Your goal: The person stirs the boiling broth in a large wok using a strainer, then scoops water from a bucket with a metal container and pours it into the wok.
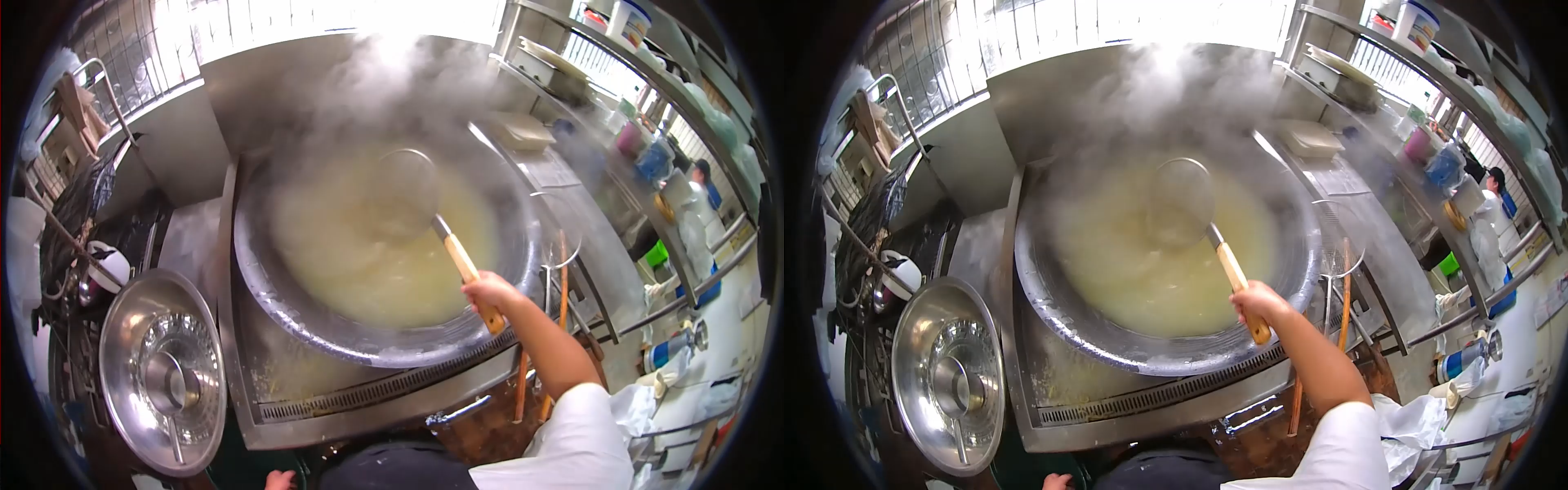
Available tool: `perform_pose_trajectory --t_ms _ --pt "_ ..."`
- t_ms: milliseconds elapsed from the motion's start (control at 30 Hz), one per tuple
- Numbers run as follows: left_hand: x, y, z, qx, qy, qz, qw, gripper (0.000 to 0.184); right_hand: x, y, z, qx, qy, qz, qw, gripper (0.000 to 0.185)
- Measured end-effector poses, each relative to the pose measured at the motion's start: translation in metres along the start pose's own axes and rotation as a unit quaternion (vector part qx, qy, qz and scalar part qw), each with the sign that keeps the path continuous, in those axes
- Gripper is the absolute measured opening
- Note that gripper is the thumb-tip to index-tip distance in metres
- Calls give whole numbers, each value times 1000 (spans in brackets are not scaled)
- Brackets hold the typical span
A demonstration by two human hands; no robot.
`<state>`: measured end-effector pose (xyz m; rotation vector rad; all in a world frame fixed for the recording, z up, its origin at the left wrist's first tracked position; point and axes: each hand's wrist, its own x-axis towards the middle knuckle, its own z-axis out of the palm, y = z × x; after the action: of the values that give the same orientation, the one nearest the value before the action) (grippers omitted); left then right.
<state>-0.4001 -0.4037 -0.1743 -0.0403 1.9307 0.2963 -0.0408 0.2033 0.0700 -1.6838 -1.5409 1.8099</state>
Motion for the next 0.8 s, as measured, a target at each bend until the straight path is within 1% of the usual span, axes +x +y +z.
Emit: perform_pose_trajectory --t_ms 33,67,100,167,200,233,300,333,367,433,500,567,600,633,700,767,800 --pt "-4 -2 4 -21 13 12 1000 36 20 -4 1 -29 18 -11 999 13" --pt "-8 -5 8 -43 28 24 998 35 32 -16 10 -63 23 3 998 12" --pt "-12 -9 12 -51 31 17 998 35 46 -22 22 -69 13 3 998 12" --pt "-20 -24 16 -91 15 39 995 32 71 -28 55 -116 10 30 993 13" --pt "-25 -33 18 -96 20 31 995 32 79 -31 71 -158 -10 42 986 13" --pt "-27 -43 21 -120 17 27 992 30 84 -33 82 -161 -19 41 986 13" --pt "-31 -63 31 -169 8 23 985 26 91 -35 101 -124 -80 33 989 12" --pt "-32 -72 34 -161 11 16 987 24 87 -36 109 -128 -85 30 988 12" --pt "-33 -81 37 -166 13 17 986 24 80 -35 116 -99 -102 37 989 12" --pt "-37 -96 39 -156 11 -33 987 24 59 -30 129 -28 -143 53 988 11" --pt "-46 -95 37 -149 11 -37 988 23 33 -20 133 24 -185 62 981 11" --pt "-49 -97 28 -140 3 -63 988 21 -6 -20 129 89 -227 84 966 15" --pt "-49 -99 22 -133 3 -66 989 21 -17 -14 122 117 -270 107 950 22" --pt "-43 -97 17 -124 2 -60 990 21 -26 -6 118 122 -266 110 950 22" --pt "-31 -87 5 -111 0 -33 993 21 -45 6 111 178 -332 141 916 27" --pt "-30 -50 -5 -131 25 -39 990 17 -68 10 107 228 -361 152 891 34" --pt "-29 -35 -10 -114 19 -27 993 22 -77 13 103 250 -363 160 883 35"
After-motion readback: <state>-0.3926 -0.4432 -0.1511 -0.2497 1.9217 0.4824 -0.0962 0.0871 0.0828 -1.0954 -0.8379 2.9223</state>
